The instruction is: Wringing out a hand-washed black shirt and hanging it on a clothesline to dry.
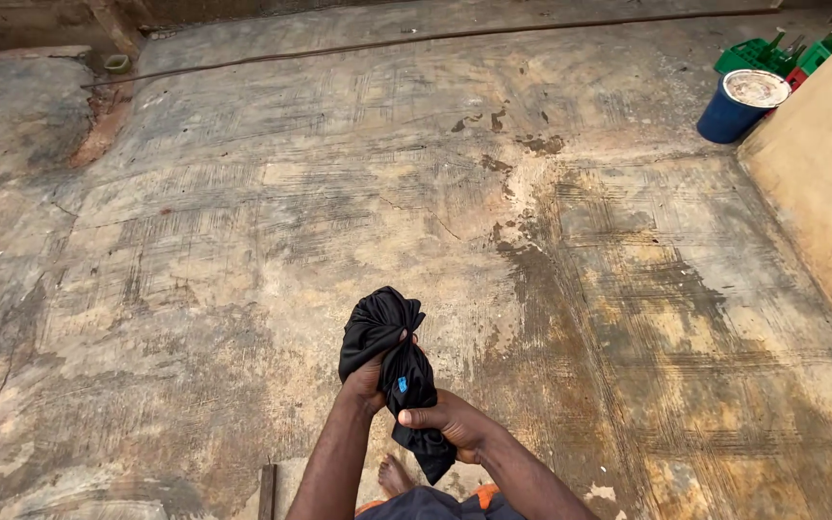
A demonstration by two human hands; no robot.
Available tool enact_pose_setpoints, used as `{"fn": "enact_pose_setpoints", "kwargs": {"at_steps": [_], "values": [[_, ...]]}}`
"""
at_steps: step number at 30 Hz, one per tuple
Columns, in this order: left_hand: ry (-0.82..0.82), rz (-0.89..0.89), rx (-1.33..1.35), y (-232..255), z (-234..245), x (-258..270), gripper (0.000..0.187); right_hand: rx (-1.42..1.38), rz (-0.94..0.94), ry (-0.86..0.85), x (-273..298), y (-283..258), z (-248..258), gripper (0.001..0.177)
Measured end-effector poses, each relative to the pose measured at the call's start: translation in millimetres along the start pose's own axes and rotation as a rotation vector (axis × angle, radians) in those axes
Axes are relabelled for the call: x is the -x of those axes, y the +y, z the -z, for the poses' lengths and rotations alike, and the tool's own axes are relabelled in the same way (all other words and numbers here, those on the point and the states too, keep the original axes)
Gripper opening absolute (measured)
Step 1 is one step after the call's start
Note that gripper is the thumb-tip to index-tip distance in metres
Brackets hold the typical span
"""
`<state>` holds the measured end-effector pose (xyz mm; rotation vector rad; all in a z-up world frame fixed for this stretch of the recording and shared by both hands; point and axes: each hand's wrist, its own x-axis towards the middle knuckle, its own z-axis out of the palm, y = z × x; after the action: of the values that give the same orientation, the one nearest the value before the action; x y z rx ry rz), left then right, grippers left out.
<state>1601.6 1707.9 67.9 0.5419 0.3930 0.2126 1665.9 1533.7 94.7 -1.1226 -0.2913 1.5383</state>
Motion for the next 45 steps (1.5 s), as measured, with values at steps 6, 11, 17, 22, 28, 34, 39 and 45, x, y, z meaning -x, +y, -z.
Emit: {"fn": "enact_pose_setpoints", "kwargs": {"at_steps": [6, 11, 17, 22, 28, 34, 39, 45], "values": [[0.092, -0.078, 0.013, 70.1, 23.8, -73.6, 0.027, -0.004, -0.056, 0.01, -81.1, -65.3, -4.5, 0.06], [0.234, -0.064, -0.003, 123.0, 42.2, -124.0, 0.036, -0.026, -0.117, -0.016, -149.1, -105.1, 1.9, 0.056], [0.094, -0.072, 0.021, 173.9, 75.2, -227.0, 0.047, -0.029, -0.11, -0.049, -239.8, -167.7, 38.5, 0.052], [0.162, -0.195, -0.097, 237.0, 17.5, -312.0, 0.057, 0.016, -0.04, -0.028, -303.7, -251.1, 82.1, 0.045], [0.078, -0.083, -0.115, 261.2, 4.9, -431.0, 0.061, 0.11, 0.029, 0.049, -341.8, -331.8, 136.4, 0.033], [-0.061, -0.1, -0.287, 284.4, -30.6, -549.8, 0.065, 0.122, 0.107, 0.193, -391.5, -396.0, 199.2, 0.027], [-0.114, -0.104, -0.259, 313.0, -35.4, -641.3, 0.063, 0.159, 0.133, 0.293, -446.6, -456.1, 233.8, 0.026], [0.007, 0.023, -0.189, 381.3, -45.8, -732.9, 0.058, 0.18, 0.106, 0.378, -520.3, -533.9, 253.2, 0.028]]}}
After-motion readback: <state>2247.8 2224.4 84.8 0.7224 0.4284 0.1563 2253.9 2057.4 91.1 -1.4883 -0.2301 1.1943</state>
